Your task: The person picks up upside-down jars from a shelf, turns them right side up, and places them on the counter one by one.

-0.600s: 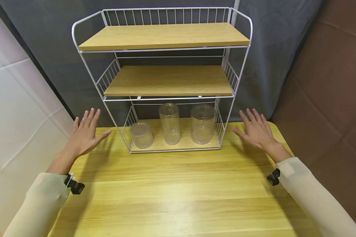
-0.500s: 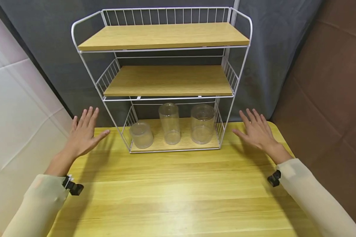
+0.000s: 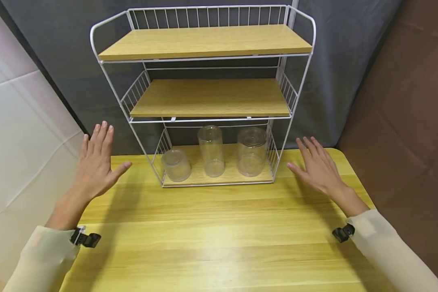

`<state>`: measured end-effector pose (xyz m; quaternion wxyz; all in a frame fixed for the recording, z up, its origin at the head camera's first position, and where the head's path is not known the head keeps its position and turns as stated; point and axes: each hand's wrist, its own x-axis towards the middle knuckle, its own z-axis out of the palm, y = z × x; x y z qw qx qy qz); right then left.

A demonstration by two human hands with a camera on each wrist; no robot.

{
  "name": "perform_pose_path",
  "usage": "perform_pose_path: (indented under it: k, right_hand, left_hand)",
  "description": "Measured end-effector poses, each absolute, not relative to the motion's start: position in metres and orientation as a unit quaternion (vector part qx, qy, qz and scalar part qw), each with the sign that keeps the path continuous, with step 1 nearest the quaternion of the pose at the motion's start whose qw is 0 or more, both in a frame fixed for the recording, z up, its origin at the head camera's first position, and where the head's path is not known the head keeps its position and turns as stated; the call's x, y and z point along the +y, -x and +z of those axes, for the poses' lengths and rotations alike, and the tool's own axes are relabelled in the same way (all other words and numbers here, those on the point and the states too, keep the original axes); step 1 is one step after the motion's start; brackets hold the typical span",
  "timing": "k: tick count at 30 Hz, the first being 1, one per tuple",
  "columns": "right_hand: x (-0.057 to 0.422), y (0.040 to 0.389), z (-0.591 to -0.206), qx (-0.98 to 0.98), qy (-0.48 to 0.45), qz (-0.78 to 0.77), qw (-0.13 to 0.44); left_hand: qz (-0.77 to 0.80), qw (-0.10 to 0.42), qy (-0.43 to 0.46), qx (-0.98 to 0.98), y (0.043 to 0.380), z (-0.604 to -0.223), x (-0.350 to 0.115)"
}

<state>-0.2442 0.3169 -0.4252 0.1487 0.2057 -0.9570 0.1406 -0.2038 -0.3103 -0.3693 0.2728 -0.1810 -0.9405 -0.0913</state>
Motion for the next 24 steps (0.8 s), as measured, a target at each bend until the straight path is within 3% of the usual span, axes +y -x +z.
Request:
perform_pose_path:
  k: [6, 12, 16, 24]
  right_hand:
    - [0.308, 0.230, -0.417, -0.952, -0.215, 0.151, 0.158]
    - [0.303, 0.217, -0.417, -0.942, -0.235, 0.163, 0.178]
    - [0.296, 0.207, -0.417, -0.935, -0.236, 0.180, 0.196]
    - [0.268, 0.186, -0.414, -0.922, -0.233, 0.235, 0.199]
  left_hand:
    - [-0.090, 0.392, 0.238, -0.884, 0.197, -0.357, -0.293]
    - [-0.086, 0.455, 0.283, -0.840, 0.191, -0.343, -0.272]
    - [-0.082, 0.468, 0.312, -0.823, 0.191, -0.333, -0.256]
    - [-0.064, 0.447, 0.349, -0.821, 0.198, -0.318, -0.231]
